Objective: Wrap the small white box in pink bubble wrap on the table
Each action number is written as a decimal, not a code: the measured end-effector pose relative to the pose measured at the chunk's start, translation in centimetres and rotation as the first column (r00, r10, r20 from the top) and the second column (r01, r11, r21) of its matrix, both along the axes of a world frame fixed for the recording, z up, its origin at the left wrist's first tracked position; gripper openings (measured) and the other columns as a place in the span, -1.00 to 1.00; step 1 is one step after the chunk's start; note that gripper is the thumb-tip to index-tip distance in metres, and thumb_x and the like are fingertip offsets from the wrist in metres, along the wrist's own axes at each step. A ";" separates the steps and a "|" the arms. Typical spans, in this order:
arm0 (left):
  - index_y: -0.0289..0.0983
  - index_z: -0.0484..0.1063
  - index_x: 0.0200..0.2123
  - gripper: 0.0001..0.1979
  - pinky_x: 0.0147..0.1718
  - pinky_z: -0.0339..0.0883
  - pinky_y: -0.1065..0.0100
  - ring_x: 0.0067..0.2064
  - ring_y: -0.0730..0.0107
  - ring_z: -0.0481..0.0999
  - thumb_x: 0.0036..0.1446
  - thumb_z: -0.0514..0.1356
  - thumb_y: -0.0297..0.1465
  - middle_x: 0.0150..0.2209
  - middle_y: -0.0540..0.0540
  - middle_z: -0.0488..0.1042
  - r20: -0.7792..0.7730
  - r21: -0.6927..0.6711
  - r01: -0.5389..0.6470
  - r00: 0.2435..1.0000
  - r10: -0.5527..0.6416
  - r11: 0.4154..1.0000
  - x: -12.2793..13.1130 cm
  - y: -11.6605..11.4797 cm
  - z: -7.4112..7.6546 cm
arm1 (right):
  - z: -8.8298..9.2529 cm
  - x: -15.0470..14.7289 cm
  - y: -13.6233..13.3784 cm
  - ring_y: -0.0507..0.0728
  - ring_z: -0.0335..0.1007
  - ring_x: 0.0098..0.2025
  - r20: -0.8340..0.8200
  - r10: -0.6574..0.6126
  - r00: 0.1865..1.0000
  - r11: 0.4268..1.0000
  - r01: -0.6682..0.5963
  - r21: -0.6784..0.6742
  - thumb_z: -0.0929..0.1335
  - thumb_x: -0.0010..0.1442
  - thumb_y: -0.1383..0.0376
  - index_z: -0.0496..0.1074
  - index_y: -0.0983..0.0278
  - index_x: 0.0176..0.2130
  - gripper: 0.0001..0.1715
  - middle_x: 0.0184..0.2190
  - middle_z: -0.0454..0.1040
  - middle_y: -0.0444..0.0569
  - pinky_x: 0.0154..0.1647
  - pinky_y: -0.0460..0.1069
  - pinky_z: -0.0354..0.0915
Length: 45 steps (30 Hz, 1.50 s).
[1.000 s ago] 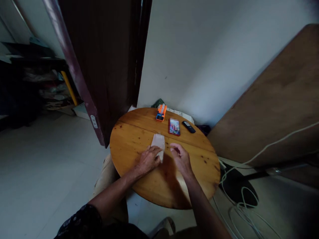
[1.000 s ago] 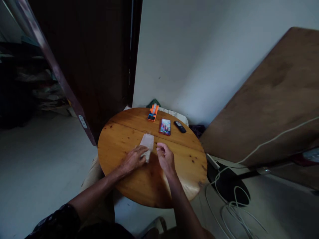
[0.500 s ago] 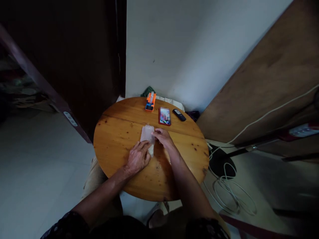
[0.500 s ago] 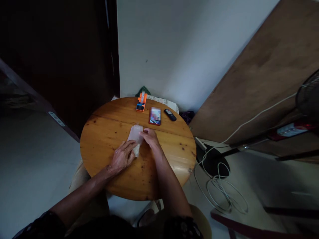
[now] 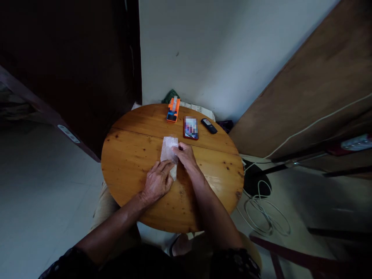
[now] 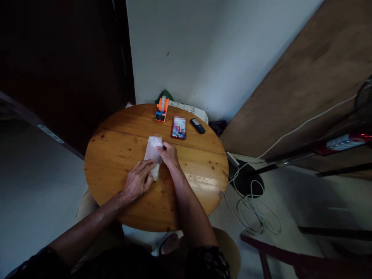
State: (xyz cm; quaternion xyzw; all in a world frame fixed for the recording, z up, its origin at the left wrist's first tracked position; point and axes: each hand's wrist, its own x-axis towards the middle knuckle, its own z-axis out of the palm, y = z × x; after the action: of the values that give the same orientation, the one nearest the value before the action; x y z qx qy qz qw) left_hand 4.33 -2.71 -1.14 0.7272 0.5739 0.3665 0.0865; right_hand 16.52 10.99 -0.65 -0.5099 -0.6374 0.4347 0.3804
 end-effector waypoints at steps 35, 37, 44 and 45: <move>-0.21 0.45 0.09 -0.54 0.13 0.40 0.16 0.15 0.13 0.43 0.11 0.10 -0.54 0.19 -0.19 0.35 0.026 -0.078 -0.071 0.997 0.073 0.994 0.1 0.2 0.2 | 4.0 0.6 -3.1 0.04 0.33 -0.41 -0.188 0.173 0.967 0.984 -0.178 -0.012 0.44 -0.08 0.19 0.46 0.27 -0.30 -0.70 -0.45 0.48 -0.17 -0.36 -0.07 0.25; -0.19 0.45 0.08 -0.54 0.10 0.41 0.19 0.14 0.15 0.43 0.10 0.11 -0.53 0.18 -0.18 0.33 0.044 -0.061 -0.104 0.993 0.107 0.993 0.1 0.2 0.1 | 4.1 0.7 -3.4 0.05 0.36 -0.38 -0.164 0.193 0.967 0.981 -0.193 0.014 0.43 -0.06 0.22 0.50 0.28 -0.26 -0.69 -0.42 0.52 -0.16 -0.30 -0.06 0.27; -0.22 0.48 -0.03 -0.64 0.11 0.36 0.15 0.05 0.12 0.43 0.06 0.18 -0.48 0.00 -0.19 0.39 0.091 -0.003 -0.159 0.983 0.158 0.987 -0.1 0.5 -0.6 | 4.1 0.2 -3.6 0.09 0.38 -0.37 -0.161 0.250 0.955 0.967 -0.253 -0.001 0.44 0.00 0.16 0.58 0.31 -0.29 -0.70 -0.42 0.54 -0.11 -0.27 -0.03 0.28; -0.23 0.47 -0.03 -0.64 0.11 0.36 0.14 0.04 0.12 0.42 0.05 0.19 -0.47 -0.01 -0.19 0.39 0.111 -0.002 -0.167 0.980 0.166 0.986 -0.2 0.6 -0.7 | 4.2 0.2 -3.7 0.09 0.38 -0.37 -0.159 0.252 0.954 0.967 -0.256 -0.005 0.44 0.00 0.15 0.58 0.31 -0.31 -0.70 -0.43 0.54 -0.11 -0.27 -0.02 0.28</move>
State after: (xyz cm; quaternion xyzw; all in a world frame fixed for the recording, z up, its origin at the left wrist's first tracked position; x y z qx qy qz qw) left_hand 4.16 -2.14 -1.84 0.6556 0.6256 0.4143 0.0846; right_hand 16.72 7.29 3.50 -0.3926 -0.6600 0.5271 0.3638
